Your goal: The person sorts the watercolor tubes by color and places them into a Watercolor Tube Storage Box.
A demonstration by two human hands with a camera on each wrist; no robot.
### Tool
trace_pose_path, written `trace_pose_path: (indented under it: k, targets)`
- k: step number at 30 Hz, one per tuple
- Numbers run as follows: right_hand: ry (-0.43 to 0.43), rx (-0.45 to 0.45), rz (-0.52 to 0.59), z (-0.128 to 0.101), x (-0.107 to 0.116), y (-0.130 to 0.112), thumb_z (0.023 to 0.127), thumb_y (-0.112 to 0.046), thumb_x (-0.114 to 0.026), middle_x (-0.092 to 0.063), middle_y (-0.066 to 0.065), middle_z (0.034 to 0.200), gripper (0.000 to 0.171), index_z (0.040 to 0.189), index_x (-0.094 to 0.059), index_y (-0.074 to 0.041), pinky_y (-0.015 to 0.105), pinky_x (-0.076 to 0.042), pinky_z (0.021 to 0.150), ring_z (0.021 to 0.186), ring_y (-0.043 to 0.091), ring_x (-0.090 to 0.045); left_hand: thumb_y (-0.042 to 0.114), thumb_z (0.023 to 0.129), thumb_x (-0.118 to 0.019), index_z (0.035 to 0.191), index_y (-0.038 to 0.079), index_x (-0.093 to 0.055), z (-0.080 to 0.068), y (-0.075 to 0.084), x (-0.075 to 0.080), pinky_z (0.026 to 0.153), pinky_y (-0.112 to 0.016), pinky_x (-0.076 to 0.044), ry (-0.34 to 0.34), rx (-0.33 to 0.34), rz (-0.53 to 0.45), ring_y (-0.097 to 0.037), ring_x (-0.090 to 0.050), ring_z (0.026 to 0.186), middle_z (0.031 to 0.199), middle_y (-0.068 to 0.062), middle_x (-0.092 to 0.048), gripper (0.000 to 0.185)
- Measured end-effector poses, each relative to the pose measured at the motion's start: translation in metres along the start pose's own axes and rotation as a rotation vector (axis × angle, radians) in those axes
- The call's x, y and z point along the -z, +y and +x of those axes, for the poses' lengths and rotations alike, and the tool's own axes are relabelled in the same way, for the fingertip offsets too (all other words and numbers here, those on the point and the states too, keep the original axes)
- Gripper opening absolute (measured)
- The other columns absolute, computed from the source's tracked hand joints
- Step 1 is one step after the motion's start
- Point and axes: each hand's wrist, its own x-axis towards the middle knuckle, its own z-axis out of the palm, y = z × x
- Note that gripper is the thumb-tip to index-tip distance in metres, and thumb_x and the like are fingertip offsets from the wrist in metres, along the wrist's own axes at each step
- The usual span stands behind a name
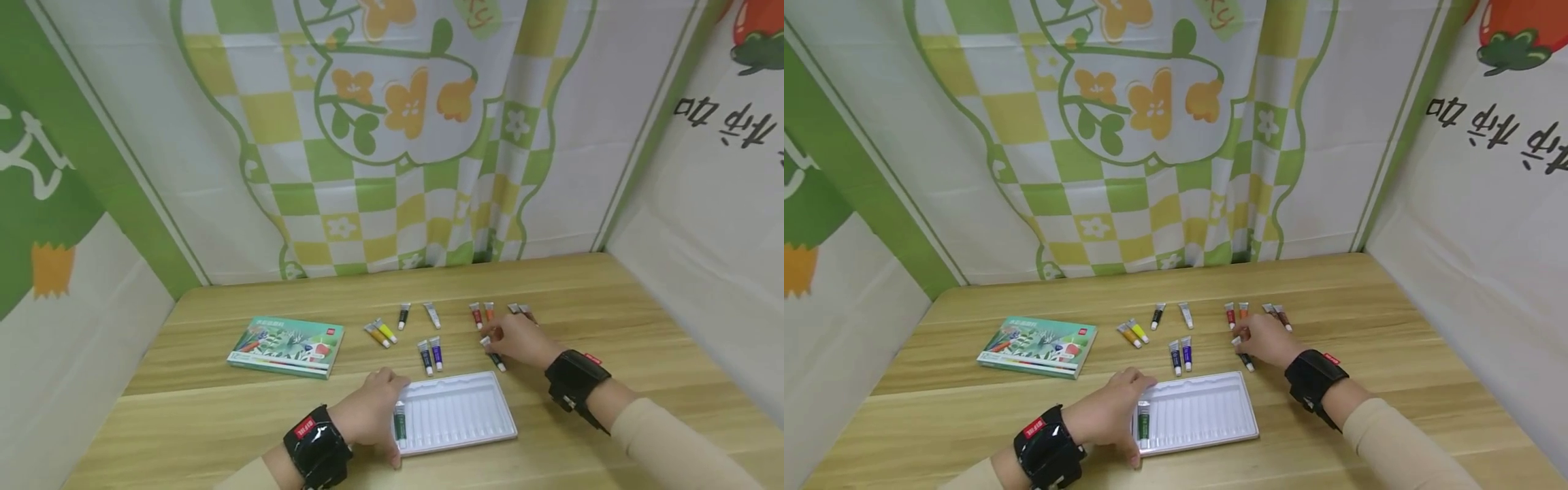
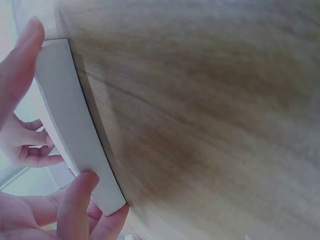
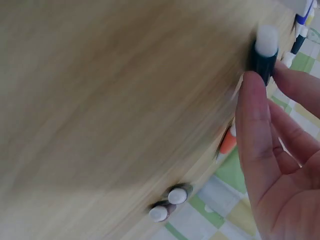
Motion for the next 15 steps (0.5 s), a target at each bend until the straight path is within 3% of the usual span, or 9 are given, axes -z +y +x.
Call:
trace_pose_path:
  k: [7, 15]
  targets:
    - [-0.045, -0.027, 0.075, -0.0004, -0.0014, -0.0038, 0.088, -0.004, -0.077, -0.059, -0.003, 0.069, 0.028, 0.114, -0.072, 0.006, 0.023, -0.035, 0.053, 0.055, 0.008, -0.047, 0.026, 0.043, -0.104, 0.146, 0.003, -0.051, -0.0006, 0.0005, -0.0006, 0.103, -0.048, -0.049, -0.01, 0.007, -0.009, -0.031, -0.048, 0.123, 0.134, -0.014, -0.051, 0.118]
    - [-0.075, -0.078, 0.168, 0.0, -0.0019, -0.0013, 0.088, -0.003, -0.077, -0.061, 0.0, 0.074, 0.02, 0.106, -0.074, 0.001, 0.026, -0.049, 0.055, 0.056, 0.011, -0.059, 0.024, 0.043, -0.104, 0.146, 0.002, -0.05, -0.0011, 0.0003, -0.0008, 0.104, -0.048, -0.048, 0.002, 0.004, -0.019, -0.031, -0.048, 0.123, 0.135, -0.014, -0.051, 0.119]
